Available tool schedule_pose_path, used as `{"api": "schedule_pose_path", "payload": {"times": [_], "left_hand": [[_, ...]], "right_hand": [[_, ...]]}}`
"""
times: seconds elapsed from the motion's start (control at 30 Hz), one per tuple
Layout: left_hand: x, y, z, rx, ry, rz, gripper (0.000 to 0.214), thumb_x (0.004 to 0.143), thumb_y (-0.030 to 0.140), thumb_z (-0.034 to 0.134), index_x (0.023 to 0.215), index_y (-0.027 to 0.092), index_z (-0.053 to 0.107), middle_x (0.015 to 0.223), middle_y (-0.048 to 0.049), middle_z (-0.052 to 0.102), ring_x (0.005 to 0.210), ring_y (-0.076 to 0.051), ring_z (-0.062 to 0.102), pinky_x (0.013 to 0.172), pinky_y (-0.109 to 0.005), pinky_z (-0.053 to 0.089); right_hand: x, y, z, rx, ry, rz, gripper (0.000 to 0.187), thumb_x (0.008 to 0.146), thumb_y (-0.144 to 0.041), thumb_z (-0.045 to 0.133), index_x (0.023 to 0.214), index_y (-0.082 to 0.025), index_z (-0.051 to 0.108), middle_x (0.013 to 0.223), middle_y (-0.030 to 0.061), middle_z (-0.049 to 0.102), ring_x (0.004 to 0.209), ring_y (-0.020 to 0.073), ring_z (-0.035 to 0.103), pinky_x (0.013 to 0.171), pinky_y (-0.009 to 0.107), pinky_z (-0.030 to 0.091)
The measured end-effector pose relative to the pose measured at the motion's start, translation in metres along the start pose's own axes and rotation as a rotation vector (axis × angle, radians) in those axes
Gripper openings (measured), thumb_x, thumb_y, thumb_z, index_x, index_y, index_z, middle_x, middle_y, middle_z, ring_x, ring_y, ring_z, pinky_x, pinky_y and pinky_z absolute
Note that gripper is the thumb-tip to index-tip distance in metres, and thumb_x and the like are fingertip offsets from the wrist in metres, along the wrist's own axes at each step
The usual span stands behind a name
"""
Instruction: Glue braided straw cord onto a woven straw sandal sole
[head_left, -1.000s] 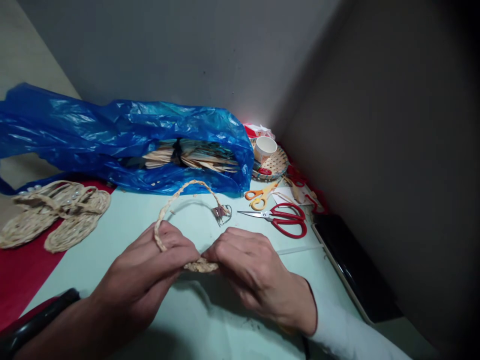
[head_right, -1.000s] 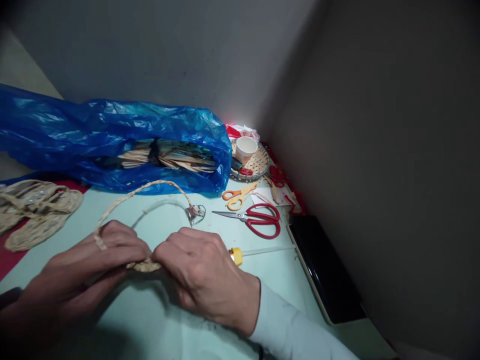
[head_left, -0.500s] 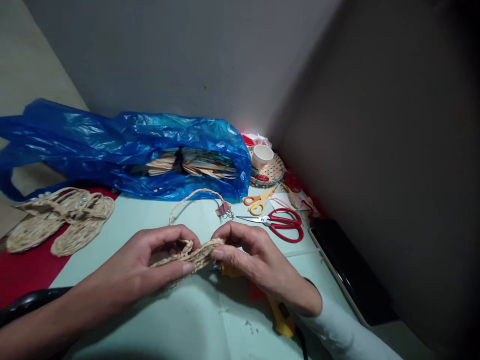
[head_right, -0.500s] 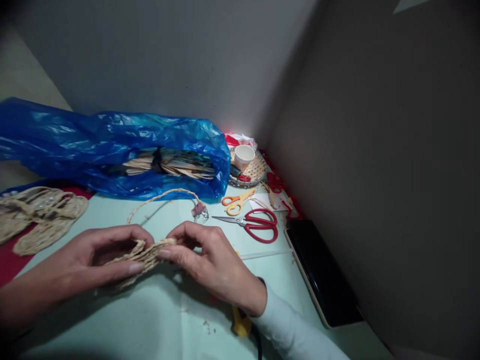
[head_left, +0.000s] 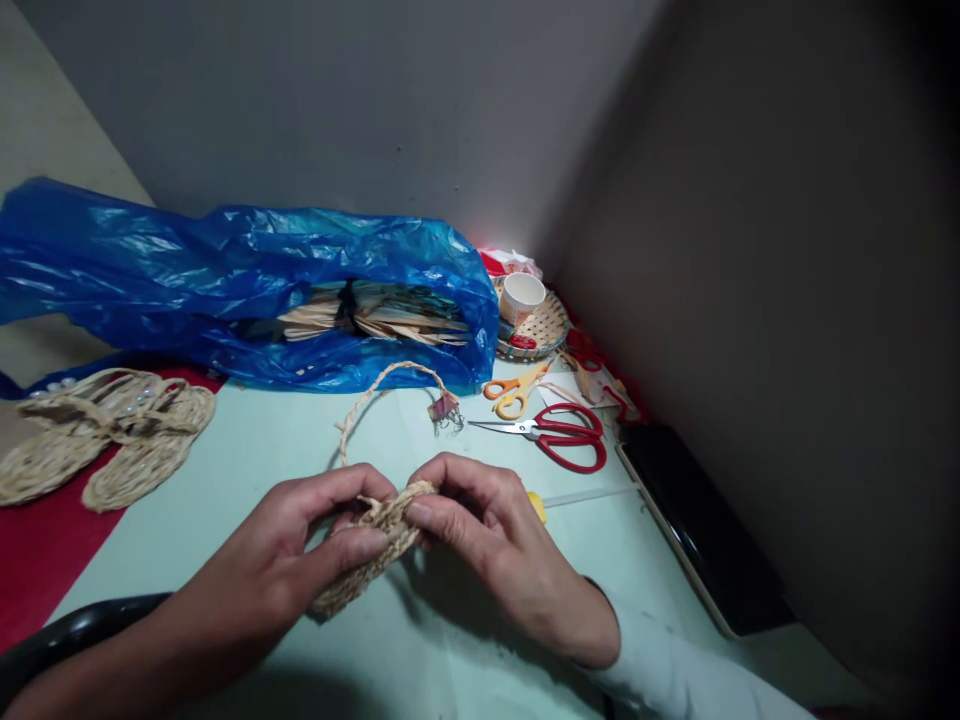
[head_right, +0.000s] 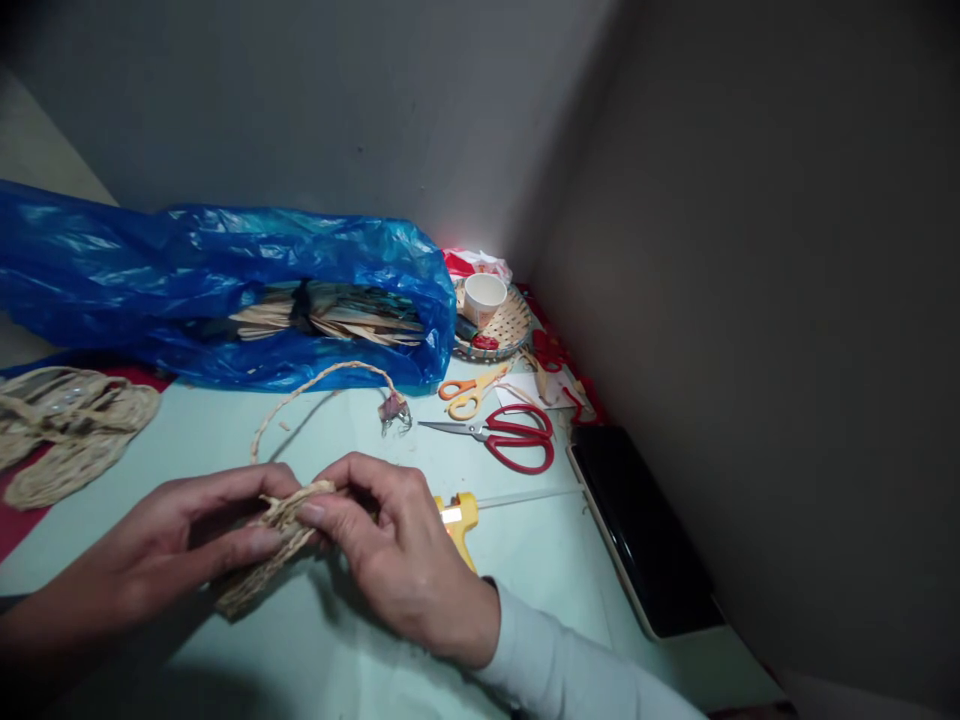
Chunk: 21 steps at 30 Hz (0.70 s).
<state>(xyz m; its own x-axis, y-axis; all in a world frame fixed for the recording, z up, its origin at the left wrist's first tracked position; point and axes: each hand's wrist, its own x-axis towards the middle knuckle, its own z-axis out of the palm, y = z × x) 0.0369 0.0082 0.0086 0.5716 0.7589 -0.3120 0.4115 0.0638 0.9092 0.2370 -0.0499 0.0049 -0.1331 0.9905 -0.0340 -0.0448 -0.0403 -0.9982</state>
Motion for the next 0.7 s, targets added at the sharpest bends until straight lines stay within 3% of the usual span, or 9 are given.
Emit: {"api": "schedule_pose_path", "payload": {"times": [0.1, 0.17, 0.23, 0.3, 0.43, 0.57, 0.7], "left_hand": [[0.008, -0.007, -0.001, -0.041, -0.014, 0.006, 0.025, 0.084, 0.049, 0.072, 0.089, 0.025, 0.073, 0.08, 0.0004, 0.067, 0.078, -0.02, 0.061, 0.069, -0.03, 0.046], [0.014, -0.01, -0.002, -0.098, 0.017, 0.029, 0.03, 0.082, 0.048, 0.076, 0.102, 0.027, 0.073, 0.081, 0.0006, 0.069, 0.079, -0.022, 0.066, 0.069, -0.029, 0.05], [0.016, -0.011, -0.004, -0.067, 0.124, 0.11, 0.044, 0.083, 0.05, 0.076, 0.122, 0.031, 0.071, 0.088, 0.0001, 0.073, 0.082, -0.023, 0.07, 0.07, -0.029, 0.054], [0.015, -0.013, -0.006, 0.106, 0.303, 0.262, 0.051, 0.088, 0.049, 0.074, 0.137, 0.038, 0.066, 0.099, 0.0002, 0.076, 0.087, -0.022, 0.072, 0.076, -0.029, 0.056], [0.009, -0.021, -0.007, 0.516, 0.578, 0.707, 0.051, 0.099, 0.028, 0.063, 0.146, 0.046, 0.059, 0.129, 0.0006, 0.069, 0.11, -0.024, 0.069, 0.094, -0.031, 0.054], [0.011, -0.024, 0.004, 0.78, 0.573, 0.879, 0.058, 0.1, 0.032, 0.066, 0.156, 0.035, 0.05, 0.135, -0.0084, 0.064, 0.118, -0.03, 0.065, 0.102, -0.039, 0.051], [0.016, -0.016, 0.009, 0.752, 0.514, 0.956, 0.061, 0.101, 0.013, 0.058, 0.158, 0.031, 0.047, 0.126, -0.008, 0.071, 0.112, -0.021, 0.071, 0.098, -0.028, 0.054]], "right_hand": [[0.002, 0.002, 0.0, 0.03, 0.013, 0.02, 0.028, 0.095, -0.042, 0.072, 0.083, -0.016, 0.068, 0.072, -0.0028, 0.061, 0.068, 0.0113, 0.049, 0.064, 0.025, 0.037], [0.004, 0.003, -0.003, 0.057, 0.029, 0.035, 0.028, 0.095, -0.042, 0.071, 0.083, -0.017, 0.067, 0.071, -0.0031, 0.061, 0.065, 0.0107, 0.05, 0.062, 0.024, 0.038], [0.007, 0.004, -0.007, 0.082, 0.063, 0.05, 0.031, 0.096, -0.045, 0.069, 0.084, -0.018, 0.065, 0.07, -0.003, 0.062, 0.062, 0.0101, 0.051, 0.06, 0.023, 0.039], [0.01, 0.004, -0.012, 0.099, 0.115, 0.048, 0.033, 0.097, -0.048, 0.067, 0.084, -0.018, 0.063, 0.072, -0.0024, 0.063, 0.061, 0.0099, 0.054, 0.059, 0.023, 0.042], [0.014, 0.004, -0.018, 0.114, 0.197, 0.012, 0.036, 0.094, -0.052, 0.069, 0.082, -0.019, 0.059, 0.072, -0.003, 0.062, 0.059, 0.0096, 0.057, 0.059, 0.022, 0.045], [0.017, 0.001, -0.011, 0.132, 0.179, -0.013, 0.037, 0.095, -0.052, 0.069, 0.082, -0.019, 0.058, 0.072, -0.0016, 0.065, 0.058, 0.0103, 0.059, 0.06, 0.023, 0.049], [0.015, -0.016, 0.001, 0.156, 0.077, -0.059, 0.033, 0.1, -0.049, 0.064, 0.088, -0.018, 0.063, 0.074, 0.0003, 0.069, 0.066, 0.0127, 0.065, 0.071, 0.026, 0.055]]}}
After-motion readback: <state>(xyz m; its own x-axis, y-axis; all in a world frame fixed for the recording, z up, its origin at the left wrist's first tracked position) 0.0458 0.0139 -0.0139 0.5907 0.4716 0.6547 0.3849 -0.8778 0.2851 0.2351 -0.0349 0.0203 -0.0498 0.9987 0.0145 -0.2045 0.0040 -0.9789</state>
